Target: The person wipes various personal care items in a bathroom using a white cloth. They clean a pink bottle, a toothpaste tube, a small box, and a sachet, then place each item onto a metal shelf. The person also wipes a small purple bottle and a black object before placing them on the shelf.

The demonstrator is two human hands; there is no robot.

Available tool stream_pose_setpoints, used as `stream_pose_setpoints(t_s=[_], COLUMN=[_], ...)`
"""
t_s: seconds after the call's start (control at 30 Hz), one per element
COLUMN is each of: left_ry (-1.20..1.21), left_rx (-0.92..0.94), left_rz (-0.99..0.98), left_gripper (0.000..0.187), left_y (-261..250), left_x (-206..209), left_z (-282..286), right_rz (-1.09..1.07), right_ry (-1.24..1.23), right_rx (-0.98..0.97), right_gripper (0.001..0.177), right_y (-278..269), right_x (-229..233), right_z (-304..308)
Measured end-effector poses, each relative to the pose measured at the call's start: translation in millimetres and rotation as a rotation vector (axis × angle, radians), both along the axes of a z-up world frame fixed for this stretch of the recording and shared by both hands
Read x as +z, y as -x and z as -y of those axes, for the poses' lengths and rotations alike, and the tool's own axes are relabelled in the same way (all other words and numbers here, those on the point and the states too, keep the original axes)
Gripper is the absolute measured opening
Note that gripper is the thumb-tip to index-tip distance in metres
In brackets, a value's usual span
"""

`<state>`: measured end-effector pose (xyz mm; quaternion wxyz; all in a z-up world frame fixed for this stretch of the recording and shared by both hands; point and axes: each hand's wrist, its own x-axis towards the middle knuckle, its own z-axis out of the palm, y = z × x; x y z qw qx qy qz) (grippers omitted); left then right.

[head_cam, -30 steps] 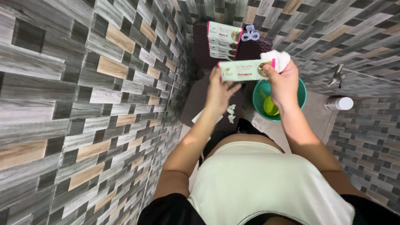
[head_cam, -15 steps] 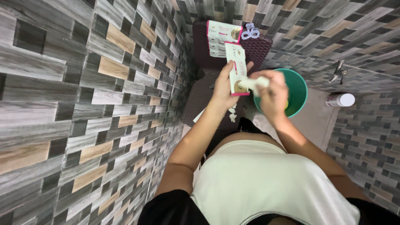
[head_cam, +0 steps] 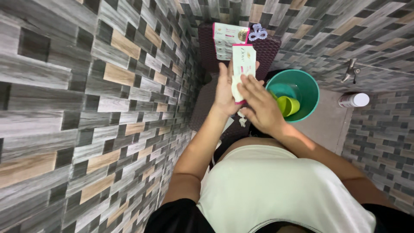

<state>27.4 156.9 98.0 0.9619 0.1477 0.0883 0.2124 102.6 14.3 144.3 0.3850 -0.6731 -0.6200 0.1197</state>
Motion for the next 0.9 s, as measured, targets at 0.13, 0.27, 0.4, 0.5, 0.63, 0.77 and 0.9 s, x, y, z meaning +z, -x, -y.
stream_pose_setpoints(t_s=[0.13,0.27,0.4,0.5,0.63,0.77,0.9], left_ry=[-0.034,-0.194,-0.281,-0.328,-0.242,-0.277,-0.185], left_rx=[0.022,-0.035,-0.041,-0.021,-0.024,0.099,0.098], left_rz=[-0.088,-0.189,-0.217,-0.214,-0.245,-0.175,-0.22], left_gripper=[0.075,0.082,0.071,0.069,0.075,0.075,0.075], left_y=[3.5,0.5,5.1,5.2,5.0,4.7,5.6], left_x=[11.8,5.4,-2.0,0.1,-0.2,3.7,8.1], left_z=[-0.4,1.4,9.2,11.6,-2.1,-10.4,-13.2], right_rz=[0.135,0.15,0.085,0.037,0.048,0.055,0.121], right_ry=[0.059,0.108,0.083,0.065,0.102,0.112,0.132], right_rx=[0.041,-0.031,-0.075,-0.087,-0.046,0.043,0.097], right_gripper=[0.085,0.093,0.094,0.094,0.095,0.096,0.096], right_y=[3.6,-8.2,-21.8,-21.1,-9.2,7.3,16.2], right_x=[2.0,6.2,13.3,16.8,18.2,17.8,15.7], right_z=[-4.9,-22.0,-36.0,-41.9,-33.9,-20.4,-14.3])
